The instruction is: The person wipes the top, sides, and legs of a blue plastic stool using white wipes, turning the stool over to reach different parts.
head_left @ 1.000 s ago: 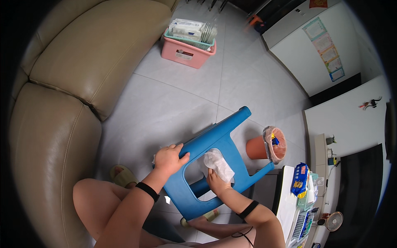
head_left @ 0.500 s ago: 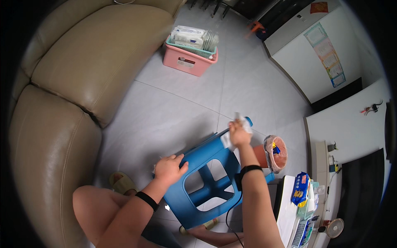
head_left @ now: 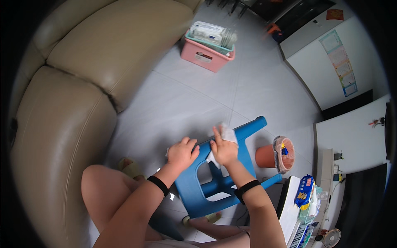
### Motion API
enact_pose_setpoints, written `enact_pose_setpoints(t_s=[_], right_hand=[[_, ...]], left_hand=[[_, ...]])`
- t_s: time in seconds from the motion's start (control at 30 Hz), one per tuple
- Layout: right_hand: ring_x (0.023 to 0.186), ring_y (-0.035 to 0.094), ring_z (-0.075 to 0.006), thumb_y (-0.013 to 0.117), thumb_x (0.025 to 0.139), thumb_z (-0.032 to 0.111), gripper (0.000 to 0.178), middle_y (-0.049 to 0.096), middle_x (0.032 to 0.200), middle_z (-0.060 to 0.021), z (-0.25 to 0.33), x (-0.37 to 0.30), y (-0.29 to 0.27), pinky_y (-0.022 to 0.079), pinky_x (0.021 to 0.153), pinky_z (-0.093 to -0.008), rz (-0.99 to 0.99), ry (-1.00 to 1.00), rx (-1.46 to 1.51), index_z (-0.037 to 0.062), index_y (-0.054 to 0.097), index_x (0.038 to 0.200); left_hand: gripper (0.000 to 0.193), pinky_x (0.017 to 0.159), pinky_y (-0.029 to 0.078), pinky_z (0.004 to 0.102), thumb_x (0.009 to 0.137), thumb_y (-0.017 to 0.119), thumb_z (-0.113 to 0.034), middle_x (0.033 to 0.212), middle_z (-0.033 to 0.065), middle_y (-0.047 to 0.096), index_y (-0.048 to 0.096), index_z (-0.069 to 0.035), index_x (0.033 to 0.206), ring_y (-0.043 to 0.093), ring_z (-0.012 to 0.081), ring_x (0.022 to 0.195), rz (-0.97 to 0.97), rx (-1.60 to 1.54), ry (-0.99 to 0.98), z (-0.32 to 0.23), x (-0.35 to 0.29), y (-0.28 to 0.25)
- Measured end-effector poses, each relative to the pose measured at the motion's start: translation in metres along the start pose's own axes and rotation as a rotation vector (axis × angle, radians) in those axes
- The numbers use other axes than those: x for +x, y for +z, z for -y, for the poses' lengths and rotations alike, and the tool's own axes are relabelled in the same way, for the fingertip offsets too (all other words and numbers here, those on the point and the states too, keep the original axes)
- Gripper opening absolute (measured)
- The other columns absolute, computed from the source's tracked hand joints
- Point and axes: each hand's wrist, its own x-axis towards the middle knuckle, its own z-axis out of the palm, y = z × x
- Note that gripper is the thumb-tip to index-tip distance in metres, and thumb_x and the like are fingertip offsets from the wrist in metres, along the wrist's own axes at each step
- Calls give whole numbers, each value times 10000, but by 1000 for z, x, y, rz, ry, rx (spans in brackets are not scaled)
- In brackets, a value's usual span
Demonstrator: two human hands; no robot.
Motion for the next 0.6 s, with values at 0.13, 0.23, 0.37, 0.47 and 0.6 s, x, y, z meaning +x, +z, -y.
enact_pose_setpoints(t_s=[0.13,0.23,0.37,0.47,0.6], right_hand=[[1326,415,-345,439,920,505,648,415,1465,-170,0,-11,12,400,1024,-462,-115,84,-48,96,425,1423],[1217,525,-340,430,918,534,653,563,1314,-177,21,1,7,421,985,-457,-113,102,17,20,528,1309],[867,659,-344,389,950,480,546,705,904,-143,24,8,2,473,825,-472,-76,108,-35,39,710,932],[860,660,-333,380,957,447,536,702,917,-147,69,2,7,501,775,-452,149,-24,32,50,727,862],[855,654,-335,423,950,415,457,702,899,-127,144,-34,16,502,775,-428,163,-233,170,84,728,871]], left_hand=[[287,684,507,423,842,606,-329,918,136,642,632,-75,973,631,364,787,-92,-35,-626,18,-14,-34],[353,714,510,424,828,615,-355,937,160,671,646,-32,966,646,356,820,109,-385,-977,66,-79,-12],[370,735,524,380,729,768,-270,885,174,700,665,47,889,682,269,832,333,-601,-816,25,-148,16],[389,742,521,336,668,825,-167,884,145,702,663,38,956,675,238,796,360,-939,-837,23,-151,9],[395,746,512,333,669,831,-158,896,105,707,663,9,984,668,204,792,409,-785,-837,4,-138,-18]])
